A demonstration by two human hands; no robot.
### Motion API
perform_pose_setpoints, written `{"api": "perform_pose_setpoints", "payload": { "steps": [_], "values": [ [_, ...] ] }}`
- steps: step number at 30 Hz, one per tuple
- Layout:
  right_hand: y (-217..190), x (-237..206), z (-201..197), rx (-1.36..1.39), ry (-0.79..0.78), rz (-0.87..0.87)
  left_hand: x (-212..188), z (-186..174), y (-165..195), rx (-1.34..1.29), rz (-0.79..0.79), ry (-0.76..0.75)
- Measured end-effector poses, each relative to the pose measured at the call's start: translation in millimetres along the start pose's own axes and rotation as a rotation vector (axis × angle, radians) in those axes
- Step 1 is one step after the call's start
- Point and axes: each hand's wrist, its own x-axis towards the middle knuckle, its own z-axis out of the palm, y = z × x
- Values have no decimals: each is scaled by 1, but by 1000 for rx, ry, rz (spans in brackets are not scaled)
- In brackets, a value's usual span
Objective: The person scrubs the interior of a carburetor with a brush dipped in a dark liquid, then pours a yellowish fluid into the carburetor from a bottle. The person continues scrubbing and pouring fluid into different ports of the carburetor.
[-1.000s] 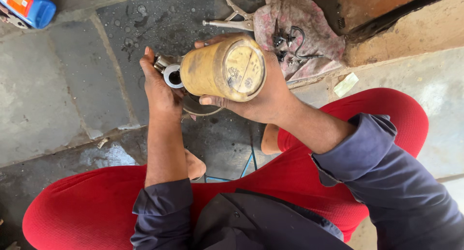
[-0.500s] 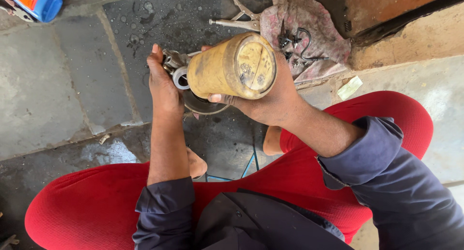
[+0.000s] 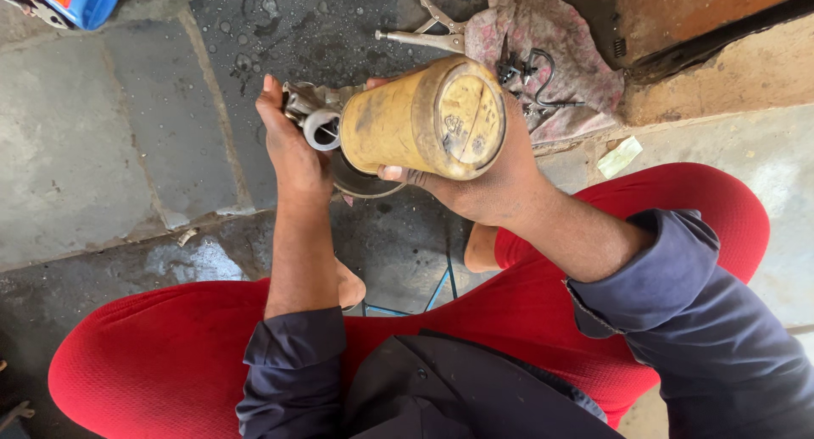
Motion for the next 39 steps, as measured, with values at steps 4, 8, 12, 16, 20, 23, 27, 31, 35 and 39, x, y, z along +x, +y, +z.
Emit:
{"api": "perform_pose_setpoints", "payload": {
  "steps": [4,8,12,16,20,23,27,31,35,39],
  "values": [
    [2,-2,0,105,-38,-86,0,5,-5,-190,-191,-16],
    [3,-2,0,60,-23,-162,-1,10,-7,-192,-312,-44],
    [1,-1,-1,-10,-30,-171,0,11,-5,-133,-317,41],
    [-3,-2,0,23,-25,-134,1,9,-5,-194,-299,-33],
    [-6,-2,0,4,-18,-85,0,7,-6,-174,-319,-43],
    [-5,-1,0,61,-48,-102,-2,9,-2,-188,-330,-73],
    [-4,-2,0,26,-35,-109,-7,14,1,-127,-378,29],
    [-4,-1,-1,-7,-22,-111,-9,19,2,-95,-345,16],
    [-5,1,-3,133,-48,-96,-8,20,2,-123,-350,1],
    [-10,3,-5,-61,-13,-128,-5,23,1,-170,-330,-5]
  ]
}}
